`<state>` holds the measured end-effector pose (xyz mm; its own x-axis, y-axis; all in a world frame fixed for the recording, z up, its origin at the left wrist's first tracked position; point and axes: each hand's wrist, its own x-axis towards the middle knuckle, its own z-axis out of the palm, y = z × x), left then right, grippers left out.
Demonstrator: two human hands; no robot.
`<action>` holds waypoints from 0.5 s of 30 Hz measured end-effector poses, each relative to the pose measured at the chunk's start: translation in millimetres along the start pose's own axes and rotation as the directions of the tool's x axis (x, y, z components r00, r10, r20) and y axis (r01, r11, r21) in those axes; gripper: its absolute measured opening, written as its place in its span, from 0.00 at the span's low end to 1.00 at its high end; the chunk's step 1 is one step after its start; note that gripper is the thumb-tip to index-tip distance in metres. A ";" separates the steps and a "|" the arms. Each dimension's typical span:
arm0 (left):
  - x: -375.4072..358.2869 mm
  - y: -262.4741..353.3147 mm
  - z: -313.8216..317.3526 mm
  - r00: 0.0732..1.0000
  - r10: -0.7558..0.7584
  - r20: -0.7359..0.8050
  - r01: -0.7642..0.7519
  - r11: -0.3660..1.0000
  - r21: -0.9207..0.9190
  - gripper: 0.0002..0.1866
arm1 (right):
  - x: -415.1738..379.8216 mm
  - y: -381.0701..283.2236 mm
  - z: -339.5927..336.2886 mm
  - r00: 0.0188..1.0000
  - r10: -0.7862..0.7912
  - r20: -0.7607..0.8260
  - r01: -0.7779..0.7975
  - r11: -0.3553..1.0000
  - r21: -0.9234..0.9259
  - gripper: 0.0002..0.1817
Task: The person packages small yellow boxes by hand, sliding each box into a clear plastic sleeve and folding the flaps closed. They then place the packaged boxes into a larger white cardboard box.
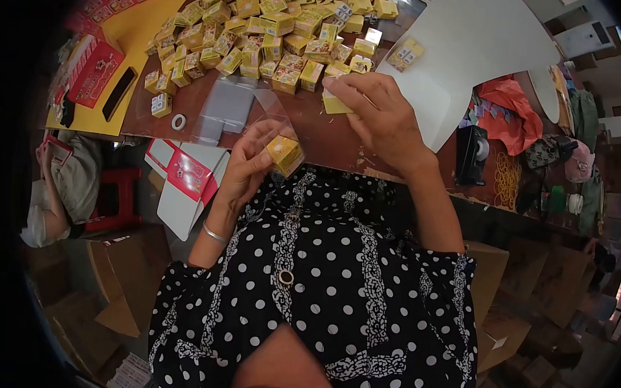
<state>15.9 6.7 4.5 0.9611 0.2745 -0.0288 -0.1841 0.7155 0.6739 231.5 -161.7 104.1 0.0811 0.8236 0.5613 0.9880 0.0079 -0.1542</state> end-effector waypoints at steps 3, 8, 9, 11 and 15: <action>4.1 3.8 7.4 1.000 0.029 0.003 -0.029 0.999 0.042 0.33 | -0.1 3.3 -9.3 0.993 -0.106 -0.049 0.101 0.991 -0.092 0.36; 6.1 0.7 22.4 0.987 0.097 -0.125 -0.056 0.955 0.293 0.31 | -9.8 -4.5 -6.5 0.989 0.058 -0.133 -0.044 0.993 0.106 0.33; 6.1 -1.6 23.5 0.987 0.100 -0.123 -0.059 0.954 0.294 0.31 | -10.8 -6.7 -4.9 0.982 0.128 -0.140 -0.097 0.973 0.210 0.32; 5.4 -7.2 22.8 0.961 0.225 -0.159 -0.106 0.836 0.538 0.31 | -13.1 -7.2 1.0 0.975 0.124 -0.185 -0.077 0.967 0.241 0.32; 3.7 -9.3 21.9 0.942 0.259 -0.212 -0.084 0.796 0.599 0.31 | -20.6 -10.4 14.7 0.946 0.213 -0.245 -0.078 0.882 0.466 0.31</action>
<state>25.7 -13.0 14.2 0.8147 0.5798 -0.0093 -0.1040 0.1618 0.9813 217.6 -170.4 82.1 0.3189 0.6420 0.6972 0.8035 0.2070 -0.5582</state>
